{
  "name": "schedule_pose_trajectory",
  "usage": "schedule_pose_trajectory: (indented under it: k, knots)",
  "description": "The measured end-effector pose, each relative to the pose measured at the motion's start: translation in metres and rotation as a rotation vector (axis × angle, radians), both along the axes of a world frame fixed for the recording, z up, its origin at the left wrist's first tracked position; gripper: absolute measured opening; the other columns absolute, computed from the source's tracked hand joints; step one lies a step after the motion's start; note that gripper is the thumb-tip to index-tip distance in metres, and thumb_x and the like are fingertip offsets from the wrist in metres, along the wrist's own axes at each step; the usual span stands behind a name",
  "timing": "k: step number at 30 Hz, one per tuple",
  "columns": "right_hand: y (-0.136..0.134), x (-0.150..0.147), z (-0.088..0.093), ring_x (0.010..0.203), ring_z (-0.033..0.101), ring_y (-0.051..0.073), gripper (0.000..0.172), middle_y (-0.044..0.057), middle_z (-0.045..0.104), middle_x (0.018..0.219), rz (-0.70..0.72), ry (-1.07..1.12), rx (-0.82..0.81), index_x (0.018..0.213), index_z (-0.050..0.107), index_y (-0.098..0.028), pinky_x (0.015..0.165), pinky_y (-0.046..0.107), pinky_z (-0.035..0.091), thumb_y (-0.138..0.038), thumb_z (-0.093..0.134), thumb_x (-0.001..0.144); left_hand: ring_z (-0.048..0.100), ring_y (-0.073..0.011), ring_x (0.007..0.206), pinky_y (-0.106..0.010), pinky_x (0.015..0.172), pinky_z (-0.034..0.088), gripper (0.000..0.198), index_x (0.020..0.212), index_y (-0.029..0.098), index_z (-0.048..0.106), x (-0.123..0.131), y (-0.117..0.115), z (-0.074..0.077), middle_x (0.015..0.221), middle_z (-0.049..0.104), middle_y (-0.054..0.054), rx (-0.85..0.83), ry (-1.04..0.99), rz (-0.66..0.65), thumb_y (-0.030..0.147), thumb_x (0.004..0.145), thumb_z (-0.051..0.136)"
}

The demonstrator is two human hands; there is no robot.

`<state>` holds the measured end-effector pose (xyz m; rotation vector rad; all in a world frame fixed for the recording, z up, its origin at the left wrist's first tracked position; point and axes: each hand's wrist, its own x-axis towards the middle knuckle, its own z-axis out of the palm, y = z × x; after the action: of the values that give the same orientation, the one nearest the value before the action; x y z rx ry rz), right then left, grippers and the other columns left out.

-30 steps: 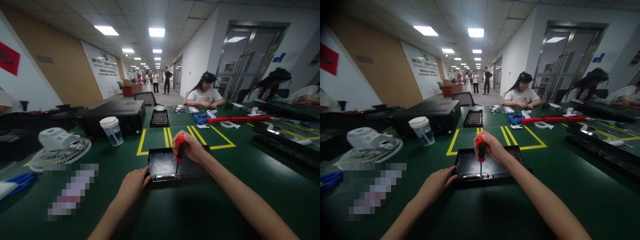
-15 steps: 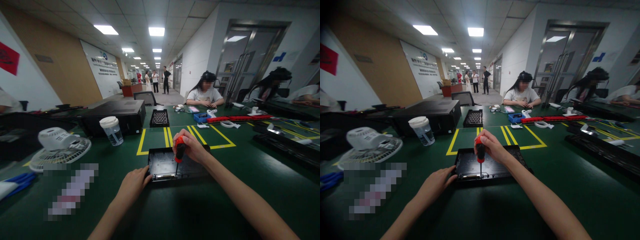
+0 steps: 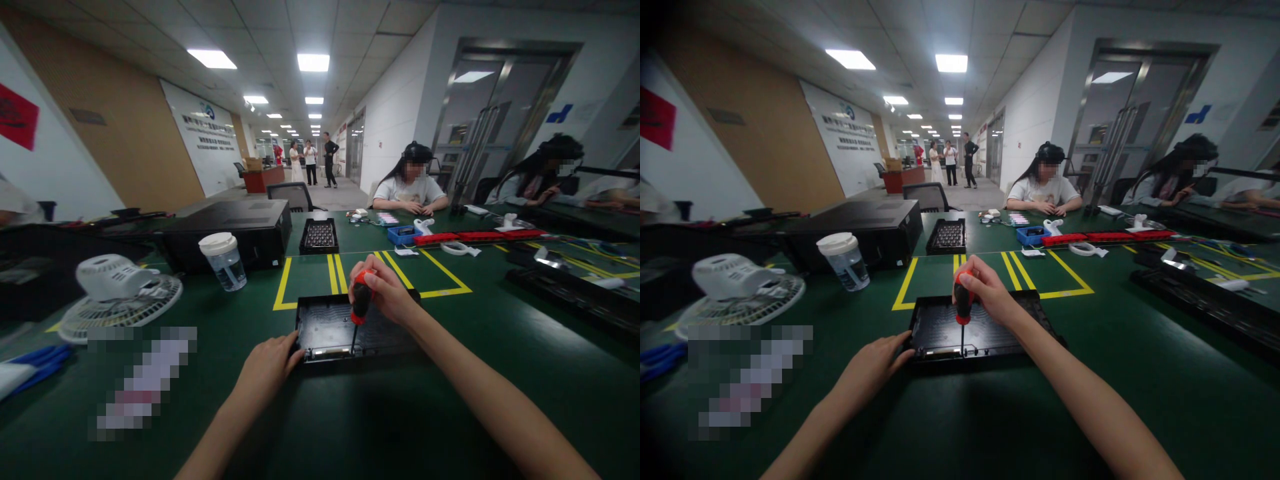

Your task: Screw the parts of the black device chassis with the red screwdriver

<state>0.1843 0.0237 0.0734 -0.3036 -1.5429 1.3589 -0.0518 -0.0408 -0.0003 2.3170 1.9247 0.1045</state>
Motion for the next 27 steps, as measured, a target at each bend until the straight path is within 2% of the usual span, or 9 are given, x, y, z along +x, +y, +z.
schedule_pose_trajectory:
  k: [7, 15, 27]
  knots:
    - [0.0010, 0.0001, 0.0000, 0.055, 0.059, 0.012, 0.020, -0.001, 0.054, 0.076, -0.081, -0.008, 0.043, 0.075, 0.045, -0.018, 0.046, 0.024, 0.046, -0.032, 0.057, 0.081, 0.058, -0.0232, 0.102, -0.035, 0.086, 0.044, 0.047, 0.127, 0.019, 0.047, -0.0002, 0.0012, -0.0023, 0.114, 0.061, -0.012, 0.017, 0.008, -0.004, 0.043, 0.087, 0.038]
    - [0.0006, 0.0009, 0.0011, 0.055, 0.057, 0.010, 0.020, -0.001, 0.052, 0.078, -0.152, -0.043, 0.085, 0.074, 0.045, -0.017, 0.048, 0.024, 0.048, -0.031, 0.059, 0.080, 0.059, -0.0234, 0.101, -0.035, 0.086, 0.045, 0.047, 0.126, 0.019, 0.048, 0.0001, 0.0000, 0.0001, 0.113, 0.062, -0.012, 0.013, 0.007, -0.001, 0.043, 0.087, 0.038]
    - [-0.0024, -0.0009, 0.0080, 0.052, 0.046, 0.007, 0.025, -0.003, 0.047, 0.070, -0.359, -0.159, 0.161, 0.067, 0.043, -0.018, 0.046, 0.020, 0.041, -0.032, 0.063, 0.075, 0.059, -0.0234, 0.100, -0.035, 0.085, 0.045, 0.046, 0.126, 0.019, 0.048, 0.0004, 0.0032, -0.0027, 0.113, 0.062, -0.012, 0.015, 0.026, -0.006, 0.042, 0.087, 0.039]
